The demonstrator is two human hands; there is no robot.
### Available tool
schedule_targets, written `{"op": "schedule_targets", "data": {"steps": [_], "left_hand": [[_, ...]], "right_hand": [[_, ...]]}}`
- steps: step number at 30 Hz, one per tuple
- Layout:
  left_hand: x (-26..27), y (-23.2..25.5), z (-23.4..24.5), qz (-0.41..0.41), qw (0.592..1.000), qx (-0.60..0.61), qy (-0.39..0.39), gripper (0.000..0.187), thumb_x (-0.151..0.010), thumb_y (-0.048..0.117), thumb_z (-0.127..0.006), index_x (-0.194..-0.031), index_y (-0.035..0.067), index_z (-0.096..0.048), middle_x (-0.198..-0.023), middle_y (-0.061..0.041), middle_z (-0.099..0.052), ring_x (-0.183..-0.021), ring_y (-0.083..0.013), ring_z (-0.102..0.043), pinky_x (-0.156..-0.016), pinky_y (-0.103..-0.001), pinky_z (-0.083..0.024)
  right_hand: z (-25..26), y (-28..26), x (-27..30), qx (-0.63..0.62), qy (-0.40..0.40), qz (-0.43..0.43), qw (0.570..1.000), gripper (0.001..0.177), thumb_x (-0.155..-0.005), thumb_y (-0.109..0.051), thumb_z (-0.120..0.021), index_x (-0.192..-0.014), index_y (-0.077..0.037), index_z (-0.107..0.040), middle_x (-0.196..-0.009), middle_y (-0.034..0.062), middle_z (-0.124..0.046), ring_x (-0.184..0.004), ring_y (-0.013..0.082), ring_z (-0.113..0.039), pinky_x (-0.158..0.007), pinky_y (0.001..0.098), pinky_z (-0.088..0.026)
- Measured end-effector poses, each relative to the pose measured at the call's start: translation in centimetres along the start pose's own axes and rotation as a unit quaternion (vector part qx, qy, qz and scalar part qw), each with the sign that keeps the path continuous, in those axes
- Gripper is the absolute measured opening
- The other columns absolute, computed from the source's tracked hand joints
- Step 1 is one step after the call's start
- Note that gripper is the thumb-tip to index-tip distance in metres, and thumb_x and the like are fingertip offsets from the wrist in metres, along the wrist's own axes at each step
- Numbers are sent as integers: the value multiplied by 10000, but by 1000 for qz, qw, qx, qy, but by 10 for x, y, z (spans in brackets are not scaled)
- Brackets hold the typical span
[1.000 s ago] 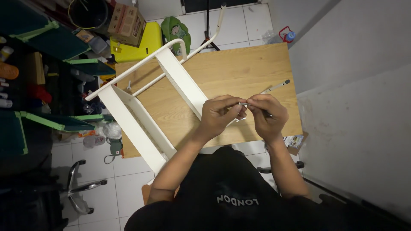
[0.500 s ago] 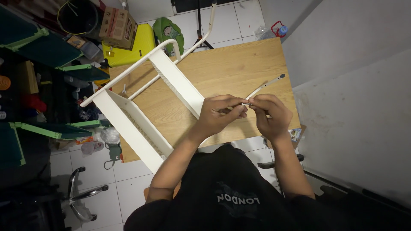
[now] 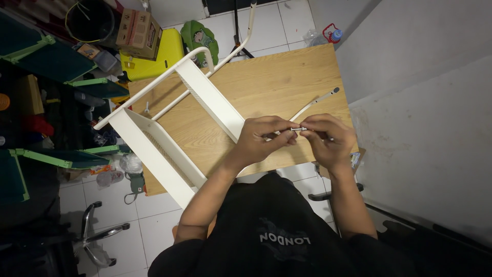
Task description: The person assembles a white metal shelving unit by connecting vertical poles to a mesh basket base using screws and an Allen key. They tighten multiple fasteners at each corner to secure the frame.
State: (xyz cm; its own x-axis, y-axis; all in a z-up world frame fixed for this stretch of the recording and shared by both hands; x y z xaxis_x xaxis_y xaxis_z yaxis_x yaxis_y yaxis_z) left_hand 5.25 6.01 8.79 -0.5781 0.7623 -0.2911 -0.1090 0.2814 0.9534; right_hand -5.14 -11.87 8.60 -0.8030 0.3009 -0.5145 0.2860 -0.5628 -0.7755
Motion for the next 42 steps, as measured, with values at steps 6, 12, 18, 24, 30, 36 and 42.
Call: {"op": "schedule_targets", "data": {"steps": [6, 12, 18, 24, 30, 36, 42], "left_hand": [[2, -1, -6, -53, 994, -90, 17, 206, -996, 37, -702, -1200, 26, -729, -1057, -91, -759, -938, -144, -774, -825, -254, -647], [1, -4, 2, -51, 994, -100, 12, 217, -985, 27, -697, -1200, 22, -729, -1044, -83, -756, -938, -145, -773, -824, -256, -646], [0, -5, 6, -54, 993, -106, 7, 218, -981, 23, -702, -1197, 22, -732, -1045, -90, -757, -948, -149, -774, -835, -256, -642], [-1, -7, 7, -58, 992, -109, 13, 195, -978, 12, -701, -1170, 10, -730, -1050, -96, -758, -948, -151, -774, -831, -258, -638], [-3, -8, 9, -70, 990, -125, 8, 187, -975, 14, -706, -1159, 12, -742, -1024, -92, -769, -910, -144, -775, -804, -253, -633], [-4, -14, 10, -54, 995, -89, -4, 188, -981, 19, -695, -1165, 14, -735, -1045, -91, -762, -941, -154, -780, -802, -254, -650], [-5, -16, 17, -59, 993, -103, -14, 186, -986, 29, -694, -1168, 31, -735, -1049, -91, -765, -948, -150, -783, -804, -255, -654]], "right_hand": [[-5, 5, -3, -4, -65, -5, 998, 261, -1091, -136, -559, -867, -4, -585, -807, 70, -581, -689, 152, -510, -643, 282, -412], [0, 11, 3, -35, -140, -50, 988, 250, -1042, -193, -571, -915, 22, -570, -780, 85, -537, -673, 187, -462, -624, 313, -401], [-8, 25, 10, -69, -104, -50, 991, 270, -956, -232, -637, -984, 23, -555, -696, 48, -465, -602, 141, -397, -557, 285, -341], [-12, 28, 13, -25, -89, -19, 996, 267, -1103, -190, -447, -903, -62, -568, -785, 18, -549, -656, 78, -508, -644, 257, -389], [-14, 21, 14, 1, -96, -56, 994, 353, -1134, -181, -428, -842, -45, -571, -761, 50, -546, -700, 139, -536, -657, 294, -416], [-18, 16, 13, 2, -79, -88, 993, 336, -1107, -232, -470, -864, -25, -577, -743, 59, -567, -678, 132, -547, -653, 291, -453], [-24, 15, 14, 11, -63, -111, 992, 440, -1110, -340, -505, -835, 0, -555, -717, 57, -538, -644, 141, -498, -606, 296, -418]]}}
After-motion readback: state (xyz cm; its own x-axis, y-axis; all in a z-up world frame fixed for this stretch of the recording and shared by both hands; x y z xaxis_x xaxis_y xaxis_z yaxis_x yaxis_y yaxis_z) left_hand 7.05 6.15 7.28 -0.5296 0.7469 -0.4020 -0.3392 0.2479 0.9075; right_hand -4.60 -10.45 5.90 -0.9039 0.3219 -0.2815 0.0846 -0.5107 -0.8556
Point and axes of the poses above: each hand's wrist, its own x-axis away from the middle knuckle, its own z-axis out of the back of the hand, y = z × x, the point moved 1 cm from there along -x, towards the middle knuckle
